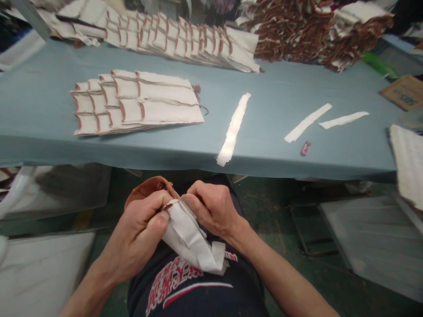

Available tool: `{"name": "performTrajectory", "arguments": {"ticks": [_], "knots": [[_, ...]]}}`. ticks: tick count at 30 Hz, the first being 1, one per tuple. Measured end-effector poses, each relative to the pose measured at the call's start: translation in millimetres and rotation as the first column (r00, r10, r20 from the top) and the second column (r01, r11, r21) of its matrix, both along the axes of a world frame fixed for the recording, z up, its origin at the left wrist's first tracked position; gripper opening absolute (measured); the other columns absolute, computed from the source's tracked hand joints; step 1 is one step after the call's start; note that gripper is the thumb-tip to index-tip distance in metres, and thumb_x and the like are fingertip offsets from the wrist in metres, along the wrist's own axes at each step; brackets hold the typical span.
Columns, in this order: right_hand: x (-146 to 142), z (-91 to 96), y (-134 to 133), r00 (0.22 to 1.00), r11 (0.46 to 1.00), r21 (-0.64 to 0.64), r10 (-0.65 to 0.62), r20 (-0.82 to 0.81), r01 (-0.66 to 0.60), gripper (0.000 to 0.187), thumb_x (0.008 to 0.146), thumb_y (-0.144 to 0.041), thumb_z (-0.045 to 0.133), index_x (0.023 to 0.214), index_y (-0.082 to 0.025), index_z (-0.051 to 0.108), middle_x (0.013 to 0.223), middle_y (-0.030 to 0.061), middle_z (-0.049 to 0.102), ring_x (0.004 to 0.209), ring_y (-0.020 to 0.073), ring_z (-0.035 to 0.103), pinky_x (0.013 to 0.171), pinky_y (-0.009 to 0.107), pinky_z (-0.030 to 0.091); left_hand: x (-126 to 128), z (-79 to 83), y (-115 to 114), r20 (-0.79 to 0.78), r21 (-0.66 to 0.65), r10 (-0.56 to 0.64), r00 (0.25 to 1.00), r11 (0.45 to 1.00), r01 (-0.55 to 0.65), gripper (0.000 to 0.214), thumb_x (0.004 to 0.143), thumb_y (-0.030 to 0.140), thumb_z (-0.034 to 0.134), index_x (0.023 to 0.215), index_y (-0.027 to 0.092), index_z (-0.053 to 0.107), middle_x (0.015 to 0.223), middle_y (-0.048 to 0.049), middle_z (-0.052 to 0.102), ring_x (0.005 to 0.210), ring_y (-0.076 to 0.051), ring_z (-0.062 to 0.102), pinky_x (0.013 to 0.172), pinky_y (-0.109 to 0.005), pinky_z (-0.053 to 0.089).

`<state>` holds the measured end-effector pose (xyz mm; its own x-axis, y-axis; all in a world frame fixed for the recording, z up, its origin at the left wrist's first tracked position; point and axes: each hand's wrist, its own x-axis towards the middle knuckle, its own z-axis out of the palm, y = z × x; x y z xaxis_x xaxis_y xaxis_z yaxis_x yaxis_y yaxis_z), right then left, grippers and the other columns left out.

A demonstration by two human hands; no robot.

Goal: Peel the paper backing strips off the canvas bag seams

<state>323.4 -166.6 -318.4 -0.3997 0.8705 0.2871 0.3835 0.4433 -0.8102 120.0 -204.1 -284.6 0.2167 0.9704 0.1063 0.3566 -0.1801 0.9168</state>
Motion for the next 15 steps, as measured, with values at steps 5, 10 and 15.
{"name": "performTrajectory", "arguments": {"ticks": [5,10,15], "knots": [[2.7,32.4,7.5,0.962,0.97,0.239,0.096,-0.257,-0.033,0.027,0.103,-0.045,0.071,0.114,-0.021,0.07,0.112,0.0112,0.085,0.106,0.024,0.082,0.097,0.036,0.064,-8.5,26.2,7.5,-0.113,0.066,-0.075,0.991,0.994,0.083,0.026,0.093,0.022,0.055,0.072,0.027,0.07,0.059,0.0046,0.068,0.049,-0.016,0.058,0.049,-0.025,0.042],[-6.4,72.2,23.8,0.924,0.929,0.159,0.357,-0.139,-0.335,0.042,0.09,-0.048,0.085,0.124,-0.026,0.073,0.116,0.0049,0.086,0.104,0.022,0.081,0.111,0.036,0.06,-14.4,59.2,10.6,-0.168,0.164,-0.133,0.977,0.973,0.16,0.028,0.096,0.024,0.056,0.073,0.029,0.071,0.06,0.0045,0.072,0.048,-0.016,0.064,0.049,-0.024,0.047],[-8.5,90.8,31.9,0.915,0.915,0.031,0.401,0.037,-0.402,0.024,0.097,-0.048,0.076,0.101,-0.024,0.071,0.085,-0.0039,0.075,0.072,0.0134,0.065,0.075,0.025,0.052,-21.2,67.2,4.8,-0.229,0.268,-0.016,0.973,0.96,0.079,0.022,0.093,0.025,0.058,0.081,0.03,0.075,0.062,0.0046,0.074,0.045,-0.016,0.063,0.045,-0.026,0.044]]}}
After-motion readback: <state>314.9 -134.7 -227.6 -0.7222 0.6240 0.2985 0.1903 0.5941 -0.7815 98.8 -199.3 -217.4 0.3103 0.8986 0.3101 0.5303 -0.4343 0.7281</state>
